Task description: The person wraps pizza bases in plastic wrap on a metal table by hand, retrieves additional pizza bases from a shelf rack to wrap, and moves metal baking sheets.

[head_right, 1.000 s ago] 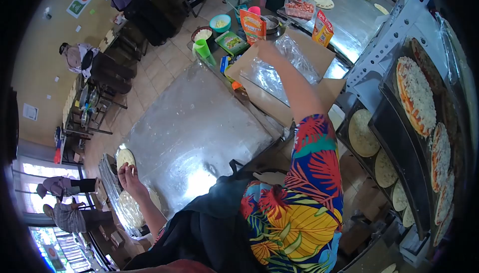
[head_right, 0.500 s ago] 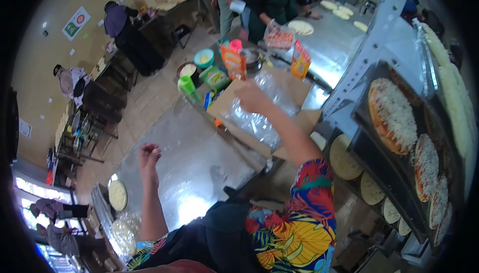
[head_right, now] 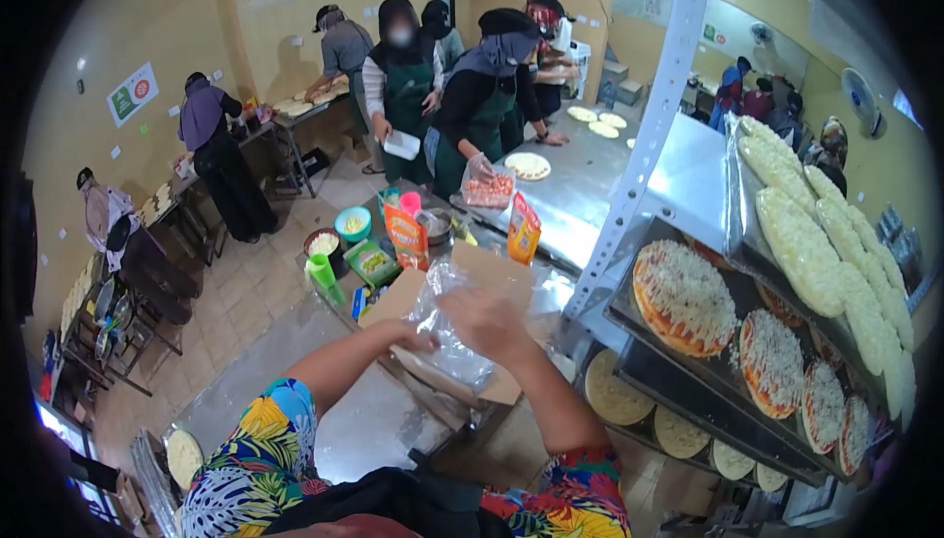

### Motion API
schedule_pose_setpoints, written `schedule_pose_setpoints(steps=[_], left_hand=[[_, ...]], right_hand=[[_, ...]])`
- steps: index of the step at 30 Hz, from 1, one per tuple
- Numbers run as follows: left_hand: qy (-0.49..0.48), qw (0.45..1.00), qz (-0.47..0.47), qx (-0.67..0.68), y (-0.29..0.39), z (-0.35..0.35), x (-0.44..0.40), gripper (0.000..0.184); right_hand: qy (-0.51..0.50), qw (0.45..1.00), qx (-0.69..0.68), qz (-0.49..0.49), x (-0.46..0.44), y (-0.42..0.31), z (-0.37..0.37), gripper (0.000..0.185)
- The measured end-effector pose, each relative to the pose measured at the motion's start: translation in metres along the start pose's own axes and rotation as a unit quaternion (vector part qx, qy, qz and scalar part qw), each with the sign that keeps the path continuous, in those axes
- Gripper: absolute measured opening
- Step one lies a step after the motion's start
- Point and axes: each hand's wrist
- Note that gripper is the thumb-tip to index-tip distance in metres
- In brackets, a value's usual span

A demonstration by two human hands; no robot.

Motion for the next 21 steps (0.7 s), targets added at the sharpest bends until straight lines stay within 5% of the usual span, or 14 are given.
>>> schedule_pose_setpoints(steps=[3,4,6,10,12,14,17,18,20,21], left_hand=[[0.106,0.993,-0.037,0.048,0.025,-0.007,0.011,0.044],[0.137,0.987,-0.047,0.068,0.03,-0.001,0.018,0.045],[0.2,0.972,-0.068,0.108,0.048,0.007,0.021,0.046],[0.328,0.923,-0.105,0.174,0.068,0.022,0.061,0.05],[0.367,0.905,-0.104,0.188,0.073,0.019,0.077,0.051],[0.411,0.7,-0.214,0.543,0.075,0.003,0.089,0.053],[0.538,0.555,-0.269,0.574,0.123,-0.022,0.116,0.065],[0.547,0.553,-0.269,0.568,0.133,-0.024,0.124,0.065],[0.615,0.421,-0.214,0.631,0.151,-0.025,0.139,0.066],[0.621,0.417,-0.215,0.627,0.154,-0.024,0.15,0.066]], right_hand=[[0.236,0.969,-0.055,-0.054,-0.018,-0.007,0.065,0.013],[0.233,0.969,-0.061,-0.056,-0.021,-0.014,0.071,0.013],[0.354,0.894,-0.179,-0.21,-0.025,-0.024,0.078,0.006],[0.282,0.841,-0.377,-0.265,-0.035,-0.02,0.039,0.007],[0.228,0.856,-0.364,-0.287,-0.042,-0.024,0.013,0.008],[0.171,0.869,-0.351,-0.304,-0.051,-0.038,-0.015,0.009],[0.099,0.918,-0.262,-0.282,-0.067,-0.059,-0.068,0.01],[0.107,0.939,-0.224,-0.24,-0.069,-0.065,-0.092,0.012],[0.114,0.957,-0.19,-0.19,-0.079,-0.088,-0.107,0.016],[0.13,0.972,-0.12,-0.154,-0.084,-0.103,-0.104,0.018]])
Point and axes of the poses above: each hand's wrist, its own x-axis away from the middle knuckle, its own z-axis out of the back of the hand, y = z × x, and after that the axes turned 3 degrees about -z, right-handed
